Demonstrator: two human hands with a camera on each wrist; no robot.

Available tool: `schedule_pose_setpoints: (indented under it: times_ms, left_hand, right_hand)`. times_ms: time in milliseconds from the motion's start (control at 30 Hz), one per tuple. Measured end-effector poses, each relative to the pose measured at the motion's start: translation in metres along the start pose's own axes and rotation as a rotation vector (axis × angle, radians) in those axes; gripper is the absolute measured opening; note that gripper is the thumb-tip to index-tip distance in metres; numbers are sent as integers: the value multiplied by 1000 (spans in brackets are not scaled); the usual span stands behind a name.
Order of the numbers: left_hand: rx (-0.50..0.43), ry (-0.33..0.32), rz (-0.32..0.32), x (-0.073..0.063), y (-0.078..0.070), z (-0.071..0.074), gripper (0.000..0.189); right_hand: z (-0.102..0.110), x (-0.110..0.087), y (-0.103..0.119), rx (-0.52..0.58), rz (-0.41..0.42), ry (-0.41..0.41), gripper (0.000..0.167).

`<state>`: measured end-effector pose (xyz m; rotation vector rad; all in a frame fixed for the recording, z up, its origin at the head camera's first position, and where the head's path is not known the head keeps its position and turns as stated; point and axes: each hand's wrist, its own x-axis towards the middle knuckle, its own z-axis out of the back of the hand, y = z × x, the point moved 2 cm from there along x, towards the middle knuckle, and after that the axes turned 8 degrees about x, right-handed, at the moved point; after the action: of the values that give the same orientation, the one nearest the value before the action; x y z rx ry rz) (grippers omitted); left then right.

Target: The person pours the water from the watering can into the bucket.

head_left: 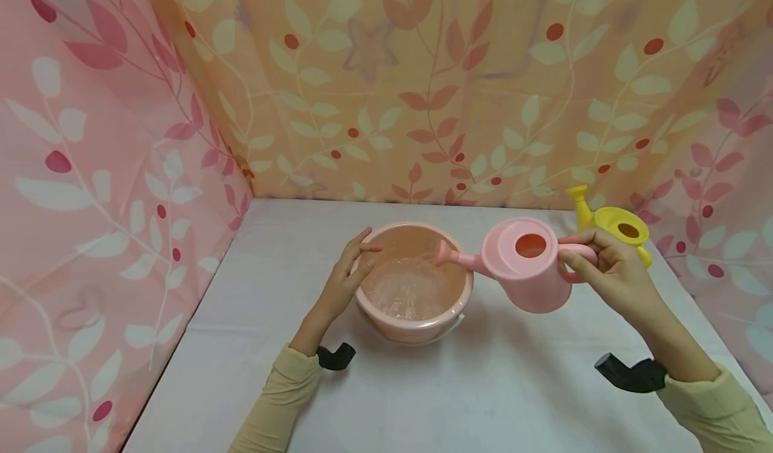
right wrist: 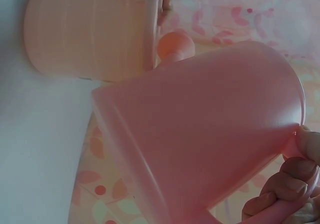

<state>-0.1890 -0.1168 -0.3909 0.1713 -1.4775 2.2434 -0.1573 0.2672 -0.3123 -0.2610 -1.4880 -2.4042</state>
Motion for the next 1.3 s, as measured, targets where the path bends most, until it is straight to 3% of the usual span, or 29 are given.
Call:
schedule_pose_setpoints:
  times_ms: [1300]
  left_hand:
    - [8, 7, 18, -1, -1, 0, 29]
  right_hand:
    - [0, 3, 3, -3, 1, 23, 20]
